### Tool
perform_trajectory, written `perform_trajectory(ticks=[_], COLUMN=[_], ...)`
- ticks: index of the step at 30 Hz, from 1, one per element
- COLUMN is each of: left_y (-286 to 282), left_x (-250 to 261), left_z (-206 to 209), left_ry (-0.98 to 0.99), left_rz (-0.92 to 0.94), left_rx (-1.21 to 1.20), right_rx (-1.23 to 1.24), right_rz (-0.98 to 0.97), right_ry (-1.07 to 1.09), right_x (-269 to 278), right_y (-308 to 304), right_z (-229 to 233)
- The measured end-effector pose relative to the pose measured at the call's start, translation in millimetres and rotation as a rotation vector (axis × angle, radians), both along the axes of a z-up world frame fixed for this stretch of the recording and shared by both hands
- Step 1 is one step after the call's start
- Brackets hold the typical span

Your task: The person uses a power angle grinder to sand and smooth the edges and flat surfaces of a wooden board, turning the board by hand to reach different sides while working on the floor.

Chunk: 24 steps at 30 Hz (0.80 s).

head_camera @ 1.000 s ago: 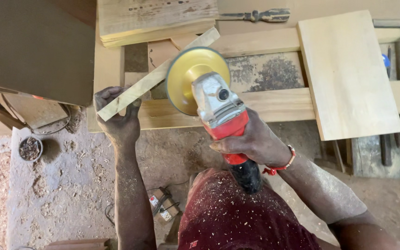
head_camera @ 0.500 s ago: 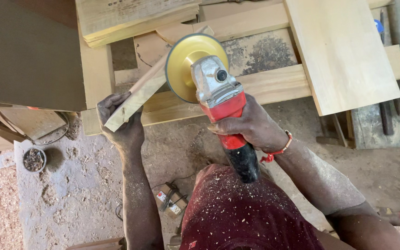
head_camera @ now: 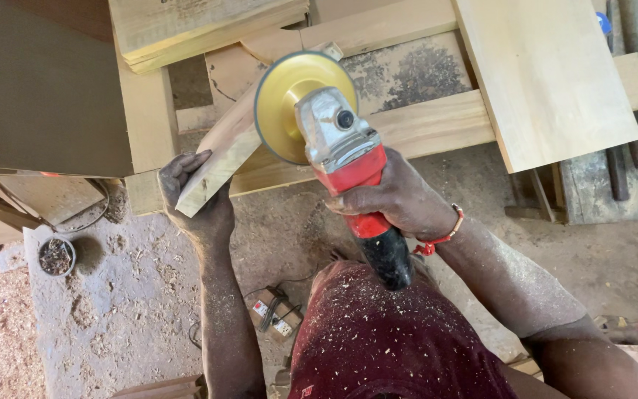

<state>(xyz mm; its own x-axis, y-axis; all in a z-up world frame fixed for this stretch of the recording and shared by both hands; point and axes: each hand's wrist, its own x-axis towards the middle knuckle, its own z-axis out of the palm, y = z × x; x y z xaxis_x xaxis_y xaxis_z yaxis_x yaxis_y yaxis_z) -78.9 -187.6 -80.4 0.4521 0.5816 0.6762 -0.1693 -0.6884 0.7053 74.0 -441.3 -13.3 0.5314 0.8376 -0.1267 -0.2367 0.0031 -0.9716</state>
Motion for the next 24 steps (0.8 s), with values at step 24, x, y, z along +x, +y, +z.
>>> perform_trajectory(ticks=[24], left_y=[-10.4], left_x=[-2.0], left_z=[-4.9], left_ry=[0.011], left_rz=[-0.008], left_rx=[0.014], right_rx=[0.08], right_rz=[-0.05], right_ry=[0.108], right_x=[-3.4], right_y=[-6.6], right_z=[-0.1])
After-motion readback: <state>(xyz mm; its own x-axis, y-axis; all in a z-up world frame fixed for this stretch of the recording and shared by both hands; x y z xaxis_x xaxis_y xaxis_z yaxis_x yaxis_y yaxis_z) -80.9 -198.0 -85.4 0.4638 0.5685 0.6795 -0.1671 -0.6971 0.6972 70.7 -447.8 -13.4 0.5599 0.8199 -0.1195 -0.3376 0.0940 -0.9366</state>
